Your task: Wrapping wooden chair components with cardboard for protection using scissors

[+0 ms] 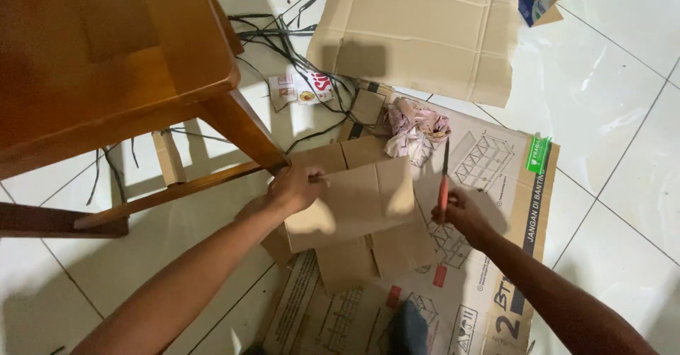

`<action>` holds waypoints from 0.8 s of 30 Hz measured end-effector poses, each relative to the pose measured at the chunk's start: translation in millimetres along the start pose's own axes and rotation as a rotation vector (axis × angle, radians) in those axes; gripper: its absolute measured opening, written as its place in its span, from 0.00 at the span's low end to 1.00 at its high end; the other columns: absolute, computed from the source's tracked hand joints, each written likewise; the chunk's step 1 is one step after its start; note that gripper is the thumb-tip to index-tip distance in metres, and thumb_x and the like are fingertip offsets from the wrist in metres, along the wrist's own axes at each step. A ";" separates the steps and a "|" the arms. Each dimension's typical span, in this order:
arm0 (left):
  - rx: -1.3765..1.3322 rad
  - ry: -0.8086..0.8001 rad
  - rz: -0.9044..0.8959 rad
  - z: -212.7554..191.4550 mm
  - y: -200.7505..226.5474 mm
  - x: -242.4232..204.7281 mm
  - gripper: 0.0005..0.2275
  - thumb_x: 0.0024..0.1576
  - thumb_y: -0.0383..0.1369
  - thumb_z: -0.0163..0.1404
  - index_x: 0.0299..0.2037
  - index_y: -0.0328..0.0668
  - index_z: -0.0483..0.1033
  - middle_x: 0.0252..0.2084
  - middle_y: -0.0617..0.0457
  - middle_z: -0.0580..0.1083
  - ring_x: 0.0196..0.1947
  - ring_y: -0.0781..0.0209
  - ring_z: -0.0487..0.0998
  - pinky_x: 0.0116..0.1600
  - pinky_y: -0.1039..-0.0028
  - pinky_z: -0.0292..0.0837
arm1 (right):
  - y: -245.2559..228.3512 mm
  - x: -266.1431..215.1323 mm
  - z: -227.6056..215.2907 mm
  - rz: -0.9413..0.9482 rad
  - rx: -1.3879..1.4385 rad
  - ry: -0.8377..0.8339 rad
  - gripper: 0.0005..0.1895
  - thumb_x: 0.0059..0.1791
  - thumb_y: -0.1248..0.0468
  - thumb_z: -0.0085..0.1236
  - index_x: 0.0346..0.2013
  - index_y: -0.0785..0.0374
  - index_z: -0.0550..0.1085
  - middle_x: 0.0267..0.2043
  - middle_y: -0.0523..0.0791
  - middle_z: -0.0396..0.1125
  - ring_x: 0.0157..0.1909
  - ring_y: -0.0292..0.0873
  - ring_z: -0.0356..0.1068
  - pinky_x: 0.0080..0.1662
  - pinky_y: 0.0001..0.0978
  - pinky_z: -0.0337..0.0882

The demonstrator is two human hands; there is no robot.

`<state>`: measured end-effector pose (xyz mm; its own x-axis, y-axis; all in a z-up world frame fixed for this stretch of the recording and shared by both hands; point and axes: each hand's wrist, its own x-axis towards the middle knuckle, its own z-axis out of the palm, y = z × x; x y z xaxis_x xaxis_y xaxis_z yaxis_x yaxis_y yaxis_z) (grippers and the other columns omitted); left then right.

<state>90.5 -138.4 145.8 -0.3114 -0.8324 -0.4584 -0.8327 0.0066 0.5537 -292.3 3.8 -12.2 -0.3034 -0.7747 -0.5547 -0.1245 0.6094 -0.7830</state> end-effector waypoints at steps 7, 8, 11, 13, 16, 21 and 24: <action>0.151 -0.120 0.045 -27.9 12.4 -20.1 0.18 0.56 0.38 0.46 0.54 0.50 0.81 0.54 0.43 0.79 0.58 0.38 0.77 0.59 0.51 0.73 | -81.9 -15.8 43.8 -0.444 0.276 -0.244 0.22 0.41 0.74 0.63 0.49 0.73 0.70 0.32 0.60 0.69 0.36 0.60 0.75 0.38 0.51 0.79; 0.190 -0.149 0.100 -31.2 17.4 -24.4 0.18 0.56 0.37 0.46 0.53 0.45 0.82 0.54 0.40 0.79 0.58 0.35 0.77 0.60 0.50 0.72 | -71.3 0.8 50.0 -0.509 0.289 -0.267 0.23 0.41 0.73 0.66 0.50 0.72 0.71 0.31 0.59 0.69 0.36 0.58 0.76 0.38 0.51 0.81; 0.330 -0.199 0.118 -51.5 61.1 -70.6 0.18 0.63 0.32 0.44 0.59 0.31 0.76 0.56 0.34 0.77 0.58 0.36 0.77 0.65 0.54 0.69 | -170.1 -72.2 101.3 -0.318 0.161 -0.421 0.22 0.45 0.75 0.63 0.52 0.70 0.68 0.45 0.65 0.73 0.35 0.57 0.79 0.33 0.41 0.81; 0.362 -0.189 0.271 -34.6 44.0 -53.1 0.14 0.58 0.36 0.47 0.50 0.41 0.79 0.48 0.41 0.79 0.54 0.38 0.79 0.60 0.53 0.70 | -172.6 -84.2 114.6 -0.300 0.188 -0.456 0.22 0.43 0.75 0.67 0.47 0.70 0.66 0.42 0.61 0.74 0.32 0.52 0.78 0.32 0.39 0.80; 0.466 -0.121 0.513 -8.6 27.5 -28.8 0.11 0.53 0.40 0.52 0.41 0.48 0.81 0.39 0.45 0.82 0.48 0.39 0.81 0.54 0.49 0.69 | -168.3 -81.9 130.4 -0.288 0.135 -0.483 0.23 0.39 0.73 0.73 0.40 0.70 0.67 0.33 0.57 0.74 0.26 0.48 0.76 0.28 0.37 0.79; 0.347 0.219 0.802 27.9 3.5 7.6 0.14 0.58 0.33 0.50 0.52 0.35 0.74 0.42 0.37 0.80 0.50 0.33 0.78 0.59 0.35 0.63 | -153.6 -62.2 129.0 -0.275 0.187 -0.441 0.20 0.37 0.75 0.69 0.37 0.72 0.66 0.26 0.55 0.67 0.24 0.50 0.74 0.25 0.38 0.77; 0.392 0.599 0.819 6.3 27.6 -22.2 0.26 0.51 0.36 0.63 0.58 0.41 0.68 0.56 0.44 0.70 0.61 0.42 0.70 0.69 0.36 0.51 | -149.9 -56.6 122.2 -0.324 0.328 -0.202 0.14 0.43 0.74 0.66 0.35 0.67 0.68 0.27 0.47 0.63 0.27 0.44 0.69 0.27 0.32 0.71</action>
<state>71.5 -116.3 166.8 -0.6532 -0.6291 0.4213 -0.5951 0.7706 0.2280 -141.0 -64.3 102.2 -0.1057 -0.9522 -0.2865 0.1313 0.2722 -0.9532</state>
